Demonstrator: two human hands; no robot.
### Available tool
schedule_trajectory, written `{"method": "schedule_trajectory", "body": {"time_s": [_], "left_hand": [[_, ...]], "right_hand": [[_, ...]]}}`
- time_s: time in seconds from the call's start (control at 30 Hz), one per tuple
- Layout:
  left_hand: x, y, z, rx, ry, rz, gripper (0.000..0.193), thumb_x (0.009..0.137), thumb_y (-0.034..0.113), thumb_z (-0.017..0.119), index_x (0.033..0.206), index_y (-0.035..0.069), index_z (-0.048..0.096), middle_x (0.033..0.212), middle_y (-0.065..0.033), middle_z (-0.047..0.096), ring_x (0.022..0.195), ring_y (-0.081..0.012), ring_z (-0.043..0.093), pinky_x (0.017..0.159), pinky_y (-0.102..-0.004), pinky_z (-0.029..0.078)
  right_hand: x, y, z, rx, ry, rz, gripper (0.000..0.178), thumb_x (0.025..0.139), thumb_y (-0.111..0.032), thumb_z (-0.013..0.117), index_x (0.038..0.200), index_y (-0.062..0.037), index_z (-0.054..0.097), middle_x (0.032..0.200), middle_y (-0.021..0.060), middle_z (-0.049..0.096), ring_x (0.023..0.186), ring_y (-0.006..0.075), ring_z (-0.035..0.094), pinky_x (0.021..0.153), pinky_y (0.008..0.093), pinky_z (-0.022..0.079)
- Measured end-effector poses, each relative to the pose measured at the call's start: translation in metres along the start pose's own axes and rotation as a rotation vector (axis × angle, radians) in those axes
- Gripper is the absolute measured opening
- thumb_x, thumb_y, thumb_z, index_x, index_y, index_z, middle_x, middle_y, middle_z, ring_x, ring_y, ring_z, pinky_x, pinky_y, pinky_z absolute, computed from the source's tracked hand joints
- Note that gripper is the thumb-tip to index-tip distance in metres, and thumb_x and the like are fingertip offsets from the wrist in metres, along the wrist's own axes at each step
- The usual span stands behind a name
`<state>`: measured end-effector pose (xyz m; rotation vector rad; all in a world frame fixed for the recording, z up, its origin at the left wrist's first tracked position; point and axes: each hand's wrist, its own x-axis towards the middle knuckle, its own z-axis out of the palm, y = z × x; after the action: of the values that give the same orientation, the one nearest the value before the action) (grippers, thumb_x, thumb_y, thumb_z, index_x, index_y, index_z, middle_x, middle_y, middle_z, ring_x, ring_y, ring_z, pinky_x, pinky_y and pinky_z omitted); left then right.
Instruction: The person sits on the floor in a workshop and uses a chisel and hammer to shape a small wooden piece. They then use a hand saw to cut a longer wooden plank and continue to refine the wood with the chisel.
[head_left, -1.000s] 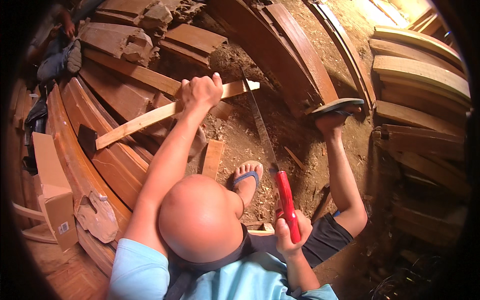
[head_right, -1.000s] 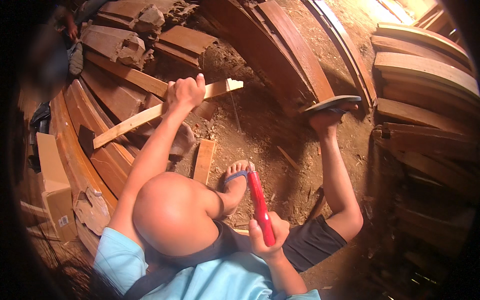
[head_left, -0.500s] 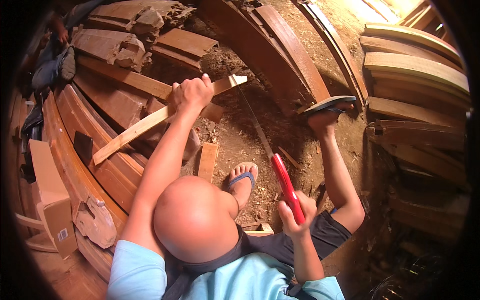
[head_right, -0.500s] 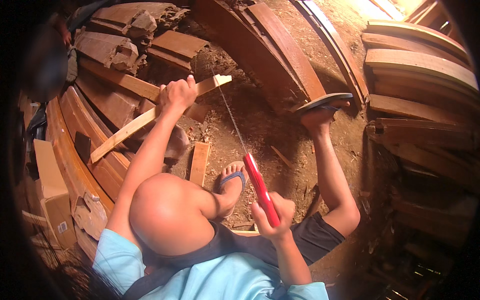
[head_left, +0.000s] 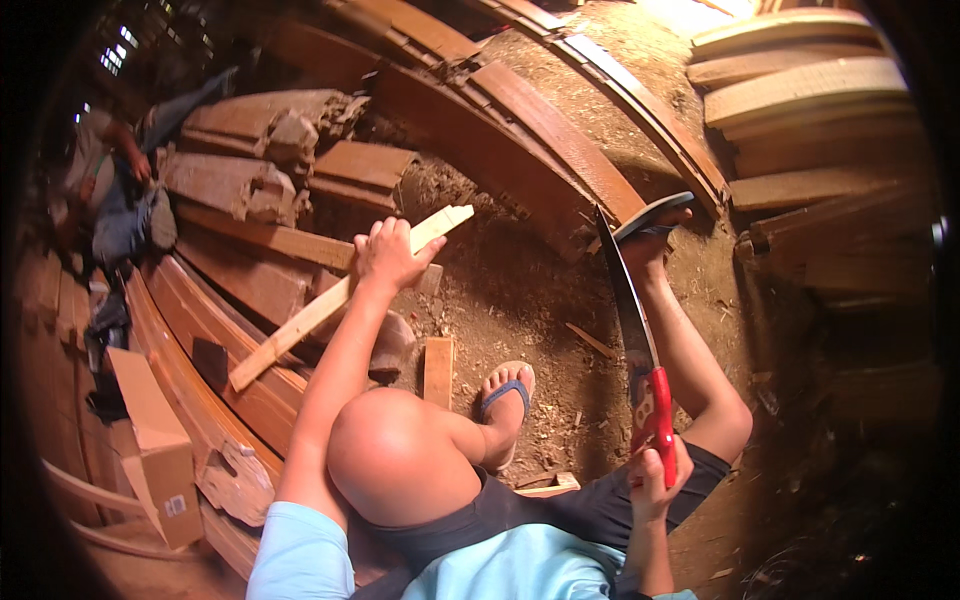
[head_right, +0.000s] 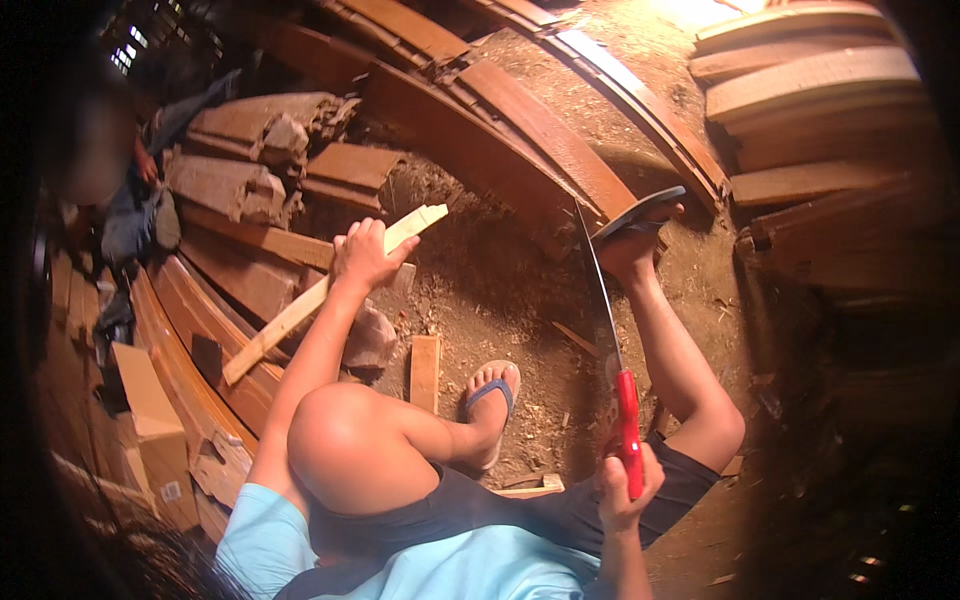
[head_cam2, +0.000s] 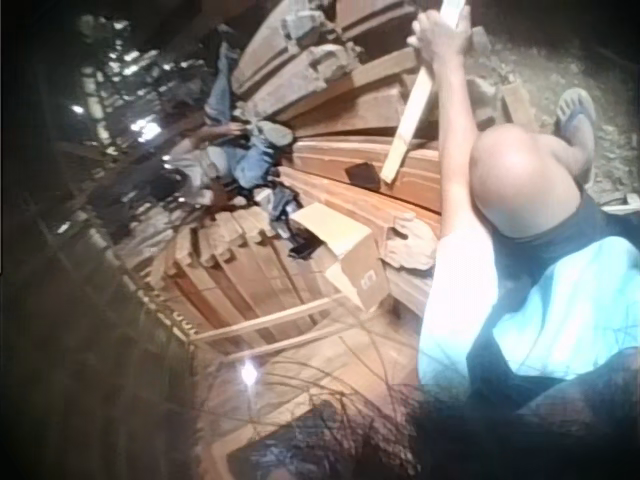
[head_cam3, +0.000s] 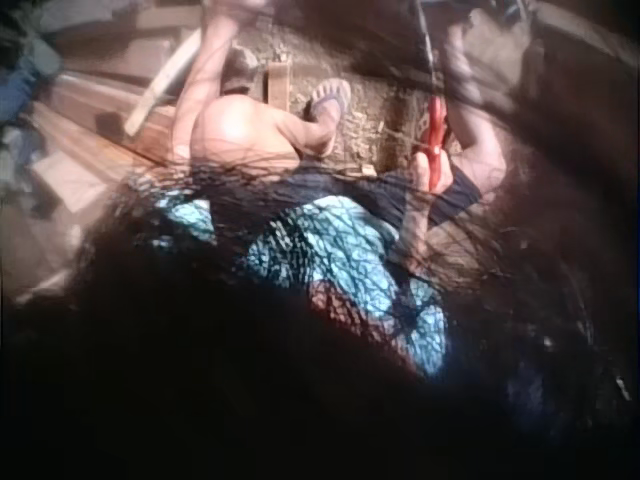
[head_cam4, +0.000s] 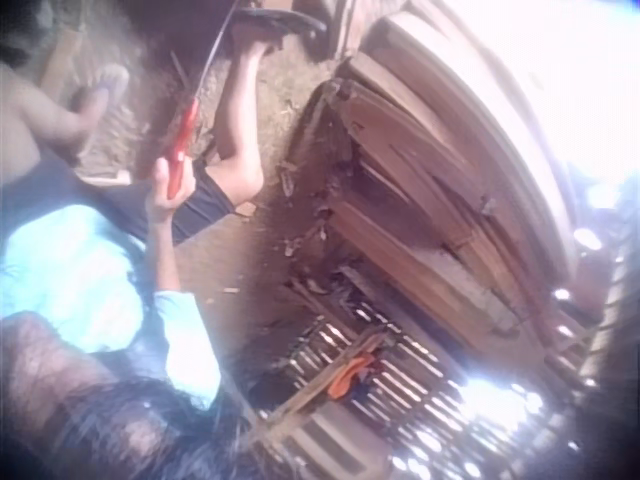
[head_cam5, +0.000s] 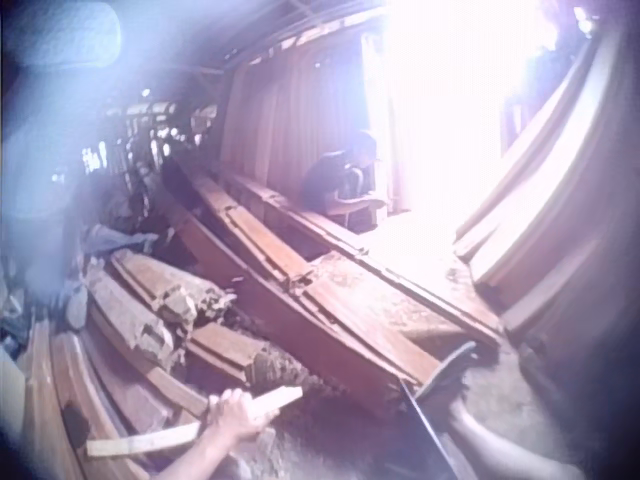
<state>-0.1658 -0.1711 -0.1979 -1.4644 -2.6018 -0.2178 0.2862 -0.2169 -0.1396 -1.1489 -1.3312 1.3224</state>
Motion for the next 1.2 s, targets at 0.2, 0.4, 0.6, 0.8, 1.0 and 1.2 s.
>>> {"method": "schedule_trajectory", "body": {"time_s": [0.2, 0.4, 0.6, 0.8, 1.0, 1.2], "left_hand": [[0.003, 0.046, -0.043, 0.125, 0.041, 0.211, 0.068, 0.081, 0.070, 0.050, 0.094, 0.003, 0.049, 0.078, -0.0197, 0.065, 0.071, -0.0384, 0.067, 0.057, -0.0446, 0.055], [0.003, 0.142, -0.125, 0.203, -0.119, 0.591, 0.057, 0.084, 0.059, 0.056, 0.096, 0.004, 0.047, 0.074, -0.0169, 0.066, 0.071, -0.0351, 0.068, 0.058, -0.0437, 0.055], [0.008, 0.206, -0.186, -0.041, -0.066, 0.852, 0.047, 0.081, 0.032, 0.070, 0.108, 0.007, 0.041, 0.098, -0.0180, 0.061, 0.077, -0.0380, 0.065, 0.063, -0.0460, 0.054], [0.032, 0.229, -0.205, -0.562, 0.291, 0.962, 0.025, 0.087, 0.014, 0.064, 0.104, 0.005, 0.049, 0.078, -0.0145, 0.060, 0.072, -0.0337, 0.064, 0.060, -0.0411, 0.051], [0.057, 0.260, -0.264, -1.033, -0.267, 0.663, 0.025, 0.098, 0.025, 0.052, 0.112, 0.004, 0.053, 0.073, -0.0023, 0.059, 0.059, -0.0092, 0.060, 0.051, -0.0239, 0.049], [0.044, 0.238, -0.294, -0.786, -0.937, 0.364, 0.038, 0.099, 0.039, 0.045, 0.114, 0.005, 0.046, 0.070, -0.0070, 0.059, 0.056, -0.0149, 0.062, 0.051, -0.0276, 0.051]], "right_hand": [[0.006, -0.024, -0.058, -0.004, 0.148, -0.261, 0.033, 0.084, -0.031, 0.062, 0.080, 0.0015, 0.057, 0.052, 0.0002, 0.049, 0.042, 0.0075, 0.045, 0.039, 0.0220, 0.033], [-0.026, -0.056, -0.152, 0.239, 0.540, -0.506, 0.023, 0.088, -0.020, 0.058, 0.095, 0.0008, 0.053, 0.061, -0.0005, 0.046, 0.046, 0.0067, 0.038, 0.042, 0.0234, 0.034], [-0.065, -0.091, -0.216, 0.385, 0.435, -0.726, 0.019, 0.096, -0.018, 0.051, 0.105, -0.0013, 0.054, 0.064, -0.0025, 0.040, 0.053, 0.0084, 0.036, 0.064, 0.0274, 0.036], [-0.059, -0.072, -0.213, -0.031, 0.724, -0.624, 0.020, 0.087, -0.022, 0.058, 0.092, -0.0026, 0.053, 0.061, -0.0035, 0.039, 0.052, 0.0056, 0.033, 0.051, 0.0234, 0.030], [-0.005, -0.078, -0.180, -0.229, 0.786, -0.322, 0.026, 0.089, -0.029, 0.057, 0.080, -0.0052, 0.054, 0.055, -0.0037, 0.043, 0.046, 0.0048, 0.040, 0.043, 0.0225, 0.030], [0.031, -0.070, -0.129, 0.042, 0.610, -0.336, 0.031, 0.085, -0.031, 0.063, 0.080, -0.0017, 0.053, 0.054, -0.0017, 0.044, 0.043, 0.0049, 0.042, 0.041, 0.0199, 0.031]]}}
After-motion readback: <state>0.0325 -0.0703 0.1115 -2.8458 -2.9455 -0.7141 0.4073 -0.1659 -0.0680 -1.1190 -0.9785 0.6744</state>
